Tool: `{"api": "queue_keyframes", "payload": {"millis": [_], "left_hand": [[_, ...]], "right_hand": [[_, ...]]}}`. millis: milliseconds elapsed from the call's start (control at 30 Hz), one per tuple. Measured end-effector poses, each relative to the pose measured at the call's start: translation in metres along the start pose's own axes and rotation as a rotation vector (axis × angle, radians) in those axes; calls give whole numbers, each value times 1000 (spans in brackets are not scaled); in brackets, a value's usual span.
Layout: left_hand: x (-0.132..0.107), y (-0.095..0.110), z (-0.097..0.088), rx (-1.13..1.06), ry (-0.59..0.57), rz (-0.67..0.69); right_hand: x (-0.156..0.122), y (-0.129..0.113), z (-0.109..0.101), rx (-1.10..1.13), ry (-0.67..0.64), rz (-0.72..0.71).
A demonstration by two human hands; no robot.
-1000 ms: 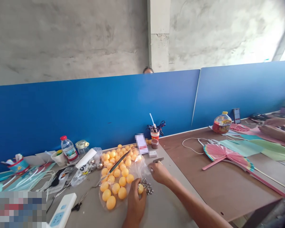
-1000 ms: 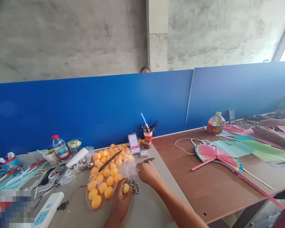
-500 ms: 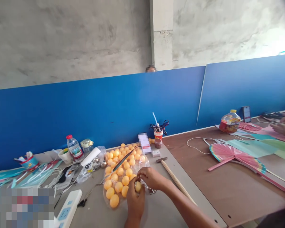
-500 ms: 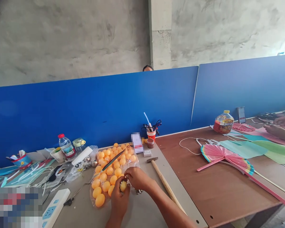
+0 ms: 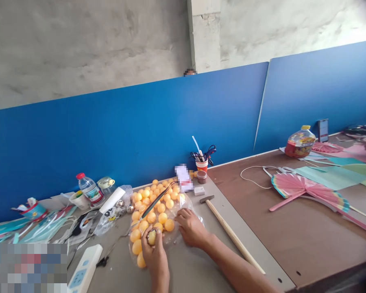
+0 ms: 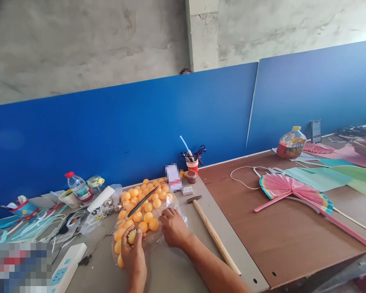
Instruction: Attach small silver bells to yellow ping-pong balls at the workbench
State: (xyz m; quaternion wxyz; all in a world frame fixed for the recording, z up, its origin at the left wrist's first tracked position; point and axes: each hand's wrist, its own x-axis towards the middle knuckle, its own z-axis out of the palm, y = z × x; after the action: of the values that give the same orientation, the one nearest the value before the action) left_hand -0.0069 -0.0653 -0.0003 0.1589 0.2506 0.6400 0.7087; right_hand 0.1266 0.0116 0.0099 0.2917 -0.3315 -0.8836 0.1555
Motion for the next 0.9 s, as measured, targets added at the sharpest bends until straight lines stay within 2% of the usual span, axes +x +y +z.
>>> {"api": "queue_keyframes", "payload": {"millis": [133, 233, 367, 467, 567, 633, 733, 900], "left_hand": [[2, -6, -2, 26, -17, 49], [4, -10, -4, 53, -45, 86], [2, -9, -3, 80, -116, 46], [-4, -4, 0, 82, -172, 61], [-11, -2, 3, 118, -251, 106], [-16, -2, 4, 158, -300, 156], [-19, -5, 5, 214, -338, 232], [-18, -9, 5, 265, -367, 274]], "right_hand": [[-3, -12, 1, 45, 114, -164], [-3, -19, 2, 81, 126, -221], [-3, -11, -12, 202, 62, -89], [-4, 3, -32, 373, -72, -31], [-4, 15, -43, 357, -271, 27], [-3, 21, -42, 272, -337, 61], [-3, 25, -33, 168, -316, 41], [-1, 28, -25, 135, -266, 6]]}}
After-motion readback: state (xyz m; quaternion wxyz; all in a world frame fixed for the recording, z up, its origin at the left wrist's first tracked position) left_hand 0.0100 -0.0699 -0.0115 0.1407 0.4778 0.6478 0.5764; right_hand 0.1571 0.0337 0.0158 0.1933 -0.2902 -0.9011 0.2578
